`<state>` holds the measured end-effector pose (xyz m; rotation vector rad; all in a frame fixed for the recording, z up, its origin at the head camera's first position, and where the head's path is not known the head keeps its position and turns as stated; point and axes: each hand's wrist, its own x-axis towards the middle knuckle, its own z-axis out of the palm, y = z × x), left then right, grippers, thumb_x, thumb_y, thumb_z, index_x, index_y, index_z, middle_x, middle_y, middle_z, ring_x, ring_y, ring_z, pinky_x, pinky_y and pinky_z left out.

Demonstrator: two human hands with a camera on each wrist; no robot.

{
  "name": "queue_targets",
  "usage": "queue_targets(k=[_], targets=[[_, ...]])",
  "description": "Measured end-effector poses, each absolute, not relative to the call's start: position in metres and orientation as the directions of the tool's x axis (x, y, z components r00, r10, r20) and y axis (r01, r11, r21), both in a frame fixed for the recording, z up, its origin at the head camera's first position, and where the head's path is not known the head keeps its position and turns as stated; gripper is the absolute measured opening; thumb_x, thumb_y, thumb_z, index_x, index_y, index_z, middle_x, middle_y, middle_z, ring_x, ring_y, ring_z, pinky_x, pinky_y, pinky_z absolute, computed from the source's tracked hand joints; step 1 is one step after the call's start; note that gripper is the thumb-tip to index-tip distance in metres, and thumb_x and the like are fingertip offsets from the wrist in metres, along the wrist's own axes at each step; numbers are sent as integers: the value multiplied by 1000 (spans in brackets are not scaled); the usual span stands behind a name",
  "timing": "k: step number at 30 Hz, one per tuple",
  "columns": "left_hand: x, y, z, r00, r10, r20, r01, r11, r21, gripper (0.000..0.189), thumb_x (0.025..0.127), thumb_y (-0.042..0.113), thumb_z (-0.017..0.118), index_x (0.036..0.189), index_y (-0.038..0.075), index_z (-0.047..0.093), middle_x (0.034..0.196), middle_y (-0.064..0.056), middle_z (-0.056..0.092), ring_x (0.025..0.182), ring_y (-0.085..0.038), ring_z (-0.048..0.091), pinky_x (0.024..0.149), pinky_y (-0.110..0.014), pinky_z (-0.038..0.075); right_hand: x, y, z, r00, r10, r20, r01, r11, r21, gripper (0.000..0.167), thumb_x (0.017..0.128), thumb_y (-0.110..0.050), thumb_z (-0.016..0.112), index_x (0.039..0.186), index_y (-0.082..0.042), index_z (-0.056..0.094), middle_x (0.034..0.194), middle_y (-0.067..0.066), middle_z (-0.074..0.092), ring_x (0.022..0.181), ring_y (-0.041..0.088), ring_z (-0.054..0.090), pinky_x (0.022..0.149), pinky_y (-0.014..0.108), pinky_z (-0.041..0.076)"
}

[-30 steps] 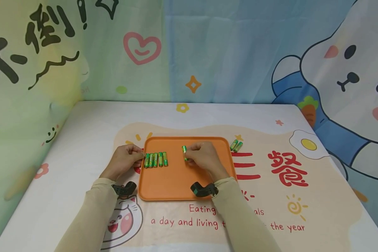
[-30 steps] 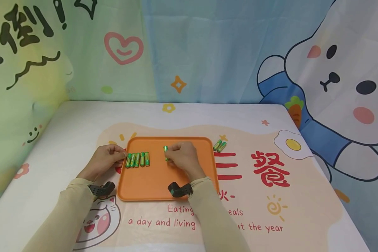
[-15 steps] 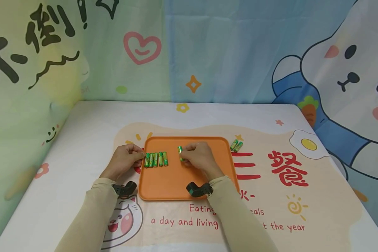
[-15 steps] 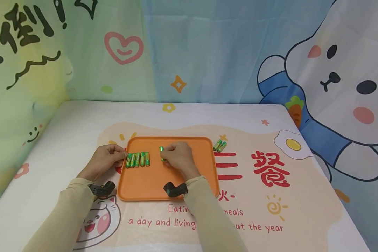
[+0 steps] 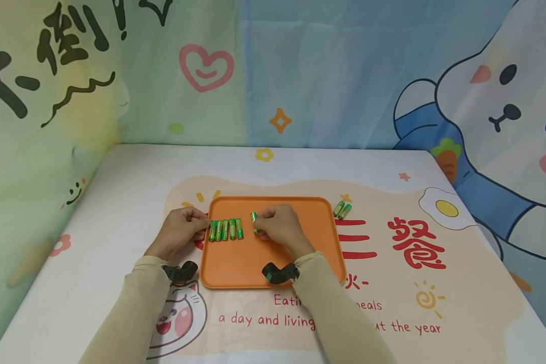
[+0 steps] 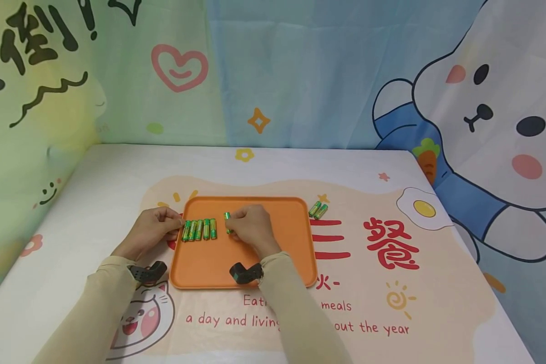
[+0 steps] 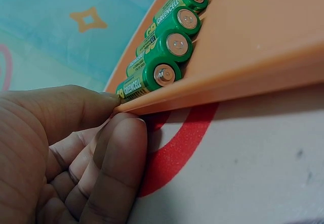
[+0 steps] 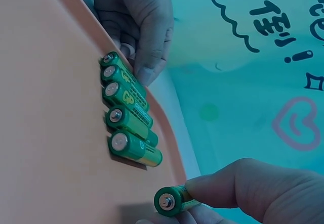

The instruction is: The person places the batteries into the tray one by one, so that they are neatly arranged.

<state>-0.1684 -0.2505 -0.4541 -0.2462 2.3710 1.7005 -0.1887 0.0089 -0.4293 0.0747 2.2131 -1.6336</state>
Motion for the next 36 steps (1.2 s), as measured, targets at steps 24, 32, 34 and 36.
queue_targets(k=[24, 32, 34, 36], targets=[[-170, -250, -459, -966, -21, -256, -248, 335, 909, 18, 97, 8, 68, 105, -7, 65, 79, -4, 68, 66, -9, 63, 62, -21, 57, -186, -11, -432, -937, -164, -310, 206, 456, -866, 10, 89, -3, 71, 91, -3, 80, 103, 12, 75, 68, 20, 73, 65, 30, 62], [-169, -249, -454, -965, -22, -261, -254, 325, 911, 19, 98, 8, 68, 106, -9, 65, 79, -4, 67, 66, -8, 63, 61, -20, 56, -186, -16, -426, -941, -179, -288, 147, 550, -822, 20, 89, -4, 69, 70, -6, 76, 66, 5, 70, 56, 19, 66, 53, 26, 50], [-169, -249, -453, -965, -23, -261, -254, 323, 912, 20, 98, 8, 68, 107, -9, 65, 79, -4, 67, 66, -8, 62, 61, -20, 56, -186, -18, -426, -942, -181, -283, 135, 568, -812, 23, 87, -4, 68, 64, -6, 72, 56, 3, 64, 53, 18, 63, 50, 25, 45], [-169, -248, -453, -965, -23, -260, -253, 318, 914, 19, 98, 8, 68, 106, -9, 65, 80, -4, 67, 67, -8, 63, 62, -20, 56, -186, -19, -425, -944, -185, -274, 119, 584, -803, 26, 87, -5, 69, 60, -5, 68, 50, 1, 58, 50, 18, 61, 47, 25, 41]])
